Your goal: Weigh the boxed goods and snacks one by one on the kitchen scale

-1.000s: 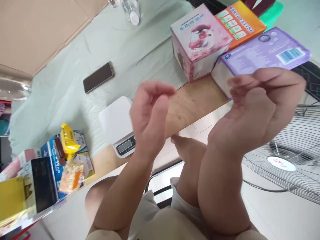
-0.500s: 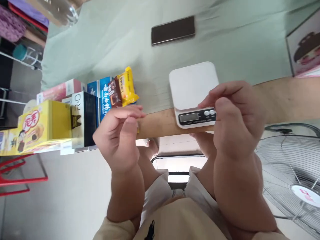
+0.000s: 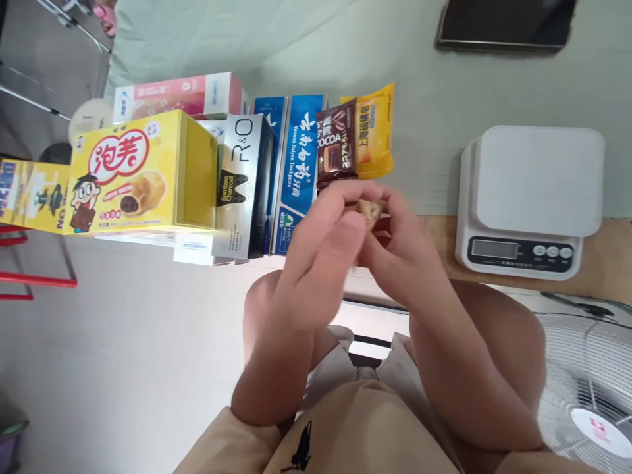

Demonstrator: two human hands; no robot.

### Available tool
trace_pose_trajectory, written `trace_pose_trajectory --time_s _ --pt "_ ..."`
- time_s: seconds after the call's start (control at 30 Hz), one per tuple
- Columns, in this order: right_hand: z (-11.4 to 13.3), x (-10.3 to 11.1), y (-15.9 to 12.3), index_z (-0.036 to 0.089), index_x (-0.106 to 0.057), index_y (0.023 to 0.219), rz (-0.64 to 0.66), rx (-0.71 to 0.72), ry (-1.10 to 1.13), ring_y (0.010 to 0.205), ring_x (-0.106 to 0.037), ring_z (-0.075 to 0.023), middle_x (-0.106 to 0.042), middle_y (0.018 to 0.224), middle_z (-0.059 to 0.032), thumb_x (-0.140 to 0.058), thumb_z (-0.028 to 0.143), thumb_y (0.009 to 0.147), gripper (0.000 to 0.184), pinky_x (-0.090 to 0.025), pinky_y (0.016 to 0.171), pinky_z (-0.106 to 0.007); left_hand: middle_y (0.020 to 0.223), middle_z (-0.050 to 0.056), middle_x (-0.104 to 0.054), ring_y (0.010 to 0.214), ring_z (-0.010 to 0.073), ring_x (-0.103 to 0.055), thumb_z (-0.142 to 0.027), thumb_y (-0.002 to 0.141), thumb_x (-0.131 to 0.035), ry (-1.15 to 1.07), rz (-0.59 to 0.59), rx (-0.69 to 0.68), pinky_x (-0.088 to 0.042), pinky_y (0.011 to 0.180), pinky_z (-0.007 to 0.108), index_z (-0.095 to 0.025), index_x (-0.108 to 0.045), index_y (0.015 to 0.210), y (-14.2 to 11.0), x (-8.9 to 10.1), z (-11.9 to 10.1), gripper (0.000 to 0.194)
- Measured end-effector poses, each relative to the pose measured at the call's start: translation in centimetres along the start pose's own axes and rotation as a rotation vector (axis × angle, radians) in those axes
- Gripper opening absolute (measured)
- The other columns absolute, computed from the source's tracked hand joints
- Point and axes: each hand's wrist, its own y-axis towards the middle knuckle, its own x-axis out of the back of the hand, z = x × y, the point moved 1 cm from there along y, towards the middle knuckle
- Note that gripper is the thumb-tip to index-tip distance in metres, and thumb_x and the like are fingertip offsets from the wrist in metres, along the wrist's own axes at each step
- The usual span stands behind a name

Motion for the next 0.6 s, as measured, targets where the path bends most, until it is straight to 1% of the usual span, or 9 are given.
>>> trace_pose_trajectory --time_s 0.1,0.17,0.23,0.3,0.33,0.4,0.47,0.53,0.6 --pt "0.5 -0.7 0.4 0.032 -0.063 0.115 -0.035 0.003 0.029 0.099 -0.071 -0.0231 -0.073 0.116 -0.0036 -0.073 0.028 0.085 0.032 -0.065 0.076 -0.040 0.132 0.003 -0.073 0.129 0.0296 -0.068 -0.056 0.102 -0.058 0.012 0.041 -0.004 -0.060 0.113 0.047 -0.034 -0.076 0.112 0.1 0.0 0.0 0.031" --pt "1.1 -0.6 0.3 0.033 -0.061 0.119 -0.056 0.019 0.103 0.095 -0.072 -0.0206 -0.072 0.118 -0.0021 -0.074 0.028 0.084 0.038 -0.066 0.077 -0.038 0.135 0.002 -0.072 0.138 0.0308 -0.064 -0.059 0.100 -0.059 0.021 0.016 -0.051 -0.057 0.119 0.048 -0.035 -0.076 0.110 0.2 0.1 -0.1 0.031" --pt "1.6 0.0 0.0 0.036 -0.056 0.125 -0.073 0.022 0.189 0.090 -0.073 -0.0172 -0.070 0.114 -0.0001 -0.075 0.029 0.085 0.045 -0.066 0.078 -0.035 0.140 0.001 -0.069 0.150 0.0309 -0.057 -0.061 0.098 -0.063 0.029 -0.027 -0.109 -0.052 0.126 0.046 -0.037 -0.077 0.111 0.3 0.1 -0.2 0.031" --pt "2.0 1.1 -0.4 0.037 -0.051 0.128 -0.117 0.042 0.282 0.091 -0.074 -0.0162 -0.069 0.110 0.0022 -0.077 0.028 0.085 0.051 -0.066 0.080 -0.034 0.147 0.001 -0.065 0.154 0.0317 -0.053 -0.062 0.096 -0.066 0.012 -0.017 -0.109 -0.053 0.124 0.045 -0.039 -0.078 0.116 0.4 -0.3 -0.1 0.033" --pt "2.1 1.8 -0.7 0.038 -0.050 0.128 -0.152 0.061 0.327 0.092 -0.074 -0.0162 -0.069 0.109 0.0030 -0.078 0.028 0.085 0.053 -0.067 0.081 -0.034 0.150 0.001 -0.063 0.154 0.0322 -0.054 -0.061 0.096 -0.067 0.000 0.019 -0.091 -0.057 0.121 0.045 -0.039 -0.077 0.119 0.5 -0.6 0.0 0.034" --pt "2.2 3.7 -1.2 0.038 -0.049 0.127 -0.230 0.097 0.392 0.091 -0.075 -0.0158 -0.070 0.108 0.0042 -0.079 0.028 0.086 0.051 -0.067 0.080 -0.035 0.157 0.000 -0.059 0.151 0.0330 -0.057 -0.057 0.097 -0.066 0.007 0.138 -0.071 -0.063 0.114 0.045 -0.042 -0.075 0.126 0.8 -1.9 0.4 0.034" --pt "2.3 5.9 -1.2 0.038 -0.050 0.121 -0.284 0.137 0.390 0.085 -0.074 -0.0145 -0.072 0.105 0.0048 -0.077 0.029 0.089 0.043 -0.066 0.074 -0.033 0.161 -0.004 -0.056 0.153 0.0324 -0.056 -0.052 0.099 -0.063 0.045 0.246 -0.115 -0.062 0.115 0.046 -0.045 -0.071 0.132 1.3 -3.6 0.7 0.035" --pt "2.4 8.4 -0.7 0.035 -0.052 0.113 -0.321 0.186 0.294 0.079 -0.073 -0.0136 -0.073 0.101 0.0050 -0.078 0.029 0.089 0.036 -0.064 0.068 -0.030 0.164 -0.005 -0.052 0.157 0.0307 -0.051 -0.050 0.100 -0.061 0.049 0.300 -0.175 -0.059 0.119 0.046 -0.046 -0.067 0.137 2.0 -5.6 1.0 0.038" --pt "2.2 11.0 0.3 0.032 -0.056 0.108 -0.352 0.229 0.136 0.080 -0.073 -0.0132 -0.074 0.102 0.0041 -0.081 0.028 0.085 0.034 -0.062 0.065 -0.028 0.167 -0.002 -0.050 0.160 0.0296 -0.047 -0.051 0.100 -0.061 0.043 0.293 -0.197 -0.056 0.122 0.046 -0.042 -0.067 0.138 2.9 -7.5 1.5 0.039"
